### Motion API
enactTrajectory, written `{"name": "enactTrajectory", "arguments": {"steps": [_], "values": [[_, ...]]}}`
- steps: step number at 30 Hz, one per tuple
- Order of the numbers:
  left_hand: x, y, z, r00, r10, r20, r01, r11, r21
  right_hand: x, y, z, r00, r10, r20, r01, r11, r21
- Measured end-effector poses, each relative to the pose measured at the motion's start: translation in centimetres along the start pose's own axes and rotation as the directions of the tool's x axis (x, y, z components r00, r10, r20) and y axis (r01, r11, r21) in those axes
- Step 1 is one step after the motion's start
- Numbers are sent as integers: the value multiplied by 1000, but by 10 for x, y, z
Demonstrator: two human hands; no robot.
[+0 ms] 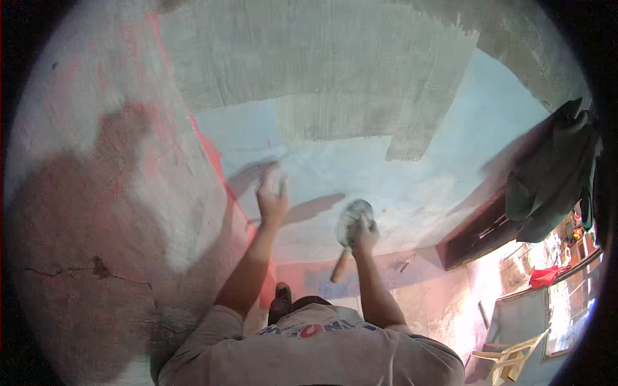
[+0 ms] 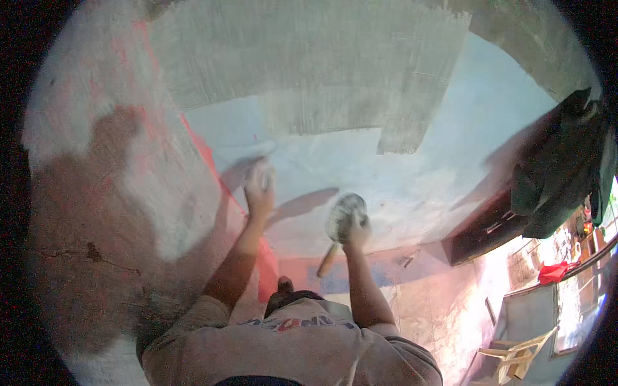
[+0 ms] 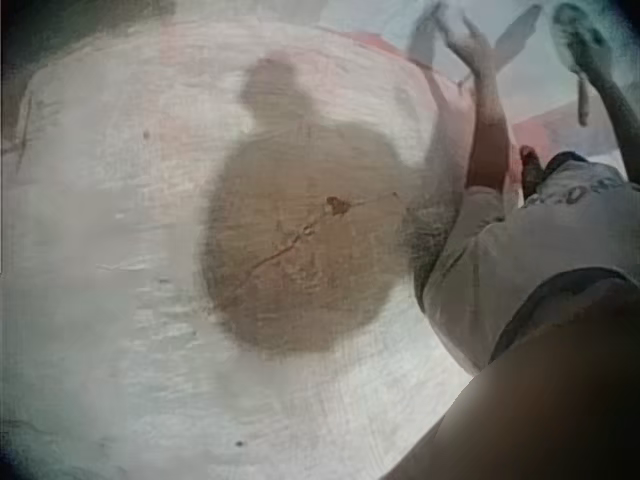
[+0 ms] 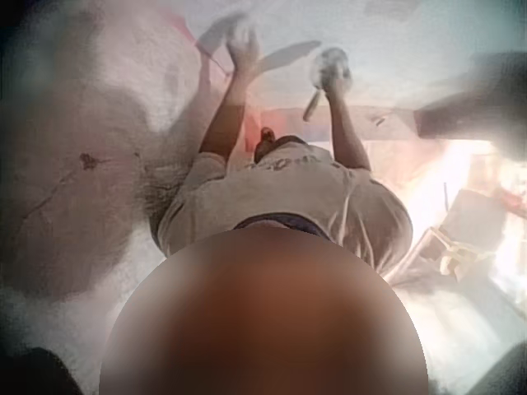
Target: The person plasters and smooths a wall with a trowel, applying mortar to the surface.
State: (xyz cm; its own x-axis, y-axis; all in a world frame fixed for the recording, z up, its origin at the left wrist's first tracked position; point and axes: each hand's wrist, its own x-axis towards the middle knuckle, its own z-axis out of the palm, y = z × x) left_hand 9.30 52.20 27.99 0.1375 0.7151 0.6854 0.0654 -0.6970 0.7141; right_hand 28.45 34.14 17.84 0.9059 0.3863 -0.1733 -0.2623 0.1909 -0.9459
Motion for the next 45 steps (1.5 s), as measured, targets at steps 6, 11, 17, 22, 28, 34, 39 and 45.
{"name": "enactTrajectory", "arguments": {"steps": [6,11,17,22,28,34,39,45], "values": [[106,72,37,890,281,-360,-148,923,354,16,30,-153,977,10,-212,-8,1000,11],[87,49,78,578,317,752,-734,605,309,23,67,-218,932,192,-308,-160,979,126],[102,44,91,921,342,186,-373,639,673,18,62,-251,921,141,-362,-117,989,86],[113,68,83,875,305,376,-484,581,654,15,43,-254,919,109,-378,-102,994,38],[116,80,119,818,391,421,-574,595,563,10,31,-253,911,109,-399,-118,993,4],[188,125,60,817,575,-35,-403,614,678,-7,24,-265,915,60,-399,-45,998,47],[256,161,79,819,560,-130,-263,566,781,-10,22,-270,909,111,-401,-90,993,71],[132,105,180,427,573,699,-904,272,329,-7,24,-253,942,206,-267,-189,978,87]]}}
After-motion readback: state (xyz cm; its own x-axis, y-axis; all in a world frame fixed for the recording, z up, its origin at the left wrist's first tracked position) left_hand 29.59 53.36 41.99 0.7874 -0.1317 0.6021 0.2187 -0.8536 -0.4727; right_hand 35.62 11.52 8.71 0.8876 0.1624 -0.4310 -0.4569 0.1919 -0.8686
